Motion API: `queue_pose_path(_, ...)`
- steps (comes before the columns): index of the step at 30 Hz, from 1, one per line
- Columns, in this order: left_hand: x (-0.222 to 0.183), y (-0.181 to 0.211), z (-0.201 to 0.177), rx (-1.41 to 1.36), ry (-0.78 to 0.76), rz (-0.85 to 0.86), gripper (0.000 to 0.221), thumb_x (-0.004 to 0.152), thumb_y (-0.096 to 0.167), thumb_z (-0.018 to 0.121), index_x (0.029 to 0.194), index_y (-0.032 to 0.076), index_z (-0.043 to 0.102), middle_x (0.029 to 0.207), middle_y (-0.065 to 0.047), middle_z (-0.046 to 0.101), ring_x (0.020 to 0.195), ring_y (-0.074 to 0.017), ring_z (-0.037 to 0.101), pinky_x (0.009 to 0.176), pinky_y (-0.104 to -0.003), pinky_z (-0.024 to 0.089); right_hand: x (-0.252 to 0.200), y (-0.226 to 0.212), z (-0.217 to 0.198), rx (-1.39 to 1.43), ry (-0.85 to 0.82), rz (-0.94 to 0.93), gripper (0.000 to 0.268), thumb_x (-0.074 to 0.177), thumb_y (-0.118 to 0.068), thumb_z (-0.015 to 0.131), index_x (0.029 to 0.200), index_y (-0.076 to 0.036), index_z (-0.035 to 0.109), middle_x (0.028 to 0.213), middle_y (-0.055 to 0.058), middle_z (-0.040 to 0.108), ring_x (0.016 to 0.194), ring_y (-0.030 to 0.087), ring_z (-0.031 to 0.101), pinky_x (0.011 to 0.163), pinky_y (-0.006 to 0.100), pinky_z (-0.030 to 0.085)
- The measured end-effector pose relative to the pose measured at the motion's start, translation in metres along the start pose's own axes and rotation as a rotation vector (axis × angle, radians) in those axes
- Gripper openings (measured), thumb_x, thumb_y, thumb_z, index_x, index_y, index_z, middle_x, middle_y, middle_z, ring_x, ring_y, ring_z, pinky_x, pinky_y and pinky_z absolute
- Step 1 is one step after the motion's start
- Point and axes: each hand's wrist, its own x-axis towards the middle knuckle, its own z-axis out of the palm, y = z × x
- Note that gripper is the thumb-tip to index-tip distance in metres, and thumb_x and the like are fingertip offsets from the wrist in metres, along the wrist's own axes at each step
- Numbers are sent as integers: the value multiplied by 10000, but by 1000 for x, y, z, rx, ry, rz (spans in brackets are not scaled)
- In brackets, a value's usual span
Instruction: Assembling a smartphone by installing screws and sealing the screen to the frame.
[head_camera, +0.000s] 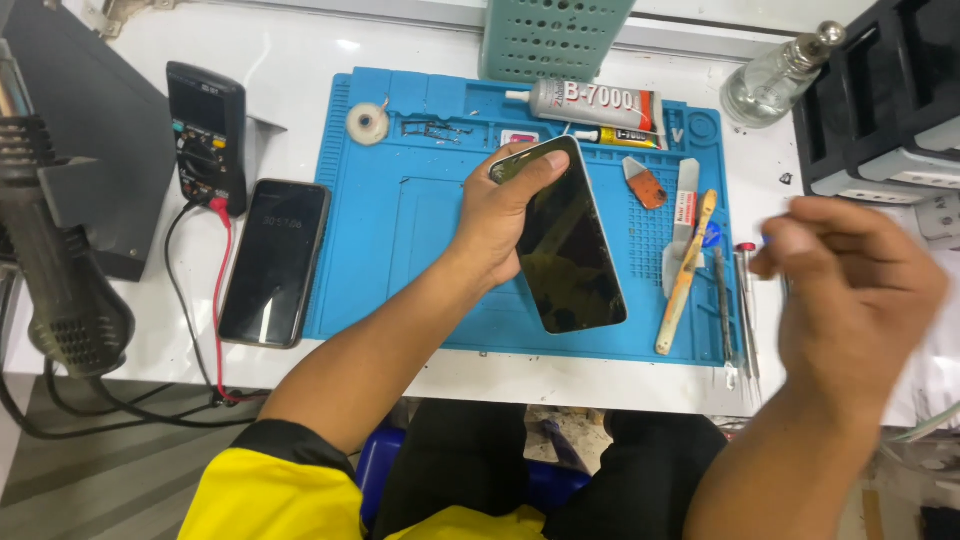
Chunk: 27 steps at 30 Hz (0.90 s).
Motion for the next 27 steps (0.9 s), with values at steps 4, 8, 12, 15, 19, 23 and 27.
queue_pose_path(4,4,-8,3,0,-19,35,318,668,179,859,871,94,629,737,-99,688,635,-230,683,588,-389,595,-23,91,-157,45,326,33,91,1212,-141,483,1230,-122,570,1141,-16,581,918,12,571,716,53,422)
queue_pose_path(8,4,-12,6,-35,-33,57,342,688,141,850,907,67,597,770,-191,701,662,-307,699,607,-441,612,-80,166,-287,-102,329,61,190,1292,-178,330,1219,-139,501,1199,-36,515,1092,-52,524,730,16,344)
queue_pose_path(12,-4,-9,13,30,-52,72,320,717,156,811,945,44,616,825,-184,718,711,-292,708,647,-444,627,17,227,-348,-368,333,75,213,1308,-202,326,1246,-124,514,1151,16,522,1046,40,543,754,133,400)
queue_pose_path(15,-3,-11,16,38,-14,44,369,689,189,825,945,67,590,800,-220,719,673,-304,703,621,-447,617,109,250,-383,-562,336,85,233,1320,-221,323,1265,-113,523,1115,54,527,1011,109,557,771,222,441)
queue_pose_path(19,-4,-13,17,35,8,56,380,686,158,821,974,47,598,798,-216,701,683,-324,696,623,-457,610,147,253,-405,-820,330,104,264,1336,-245,319,1292,-99,535,1067,105,533,964,201,573,794,341,494)
queue_pose_path(23,-3,-12,16,67,11,58,382,698,175,809,989,56,592,798,-218,696,699,-333,692,648,-463,600,123,77,-233,-962,217,359,246,1195,-111,647,1362,67,681,1167,322,698,810,371,730,639,503,614)
queue_pose_path(27,1,-14,14,52,22,61,361,693,155,812,969,52,604,790,-222,698,685,-340,695,631,-466,603,150,104,-248,-1064,139,680,274,1148,-252,598,1313,-89,743,1226,291,670,1005,493,640,799,585,543)
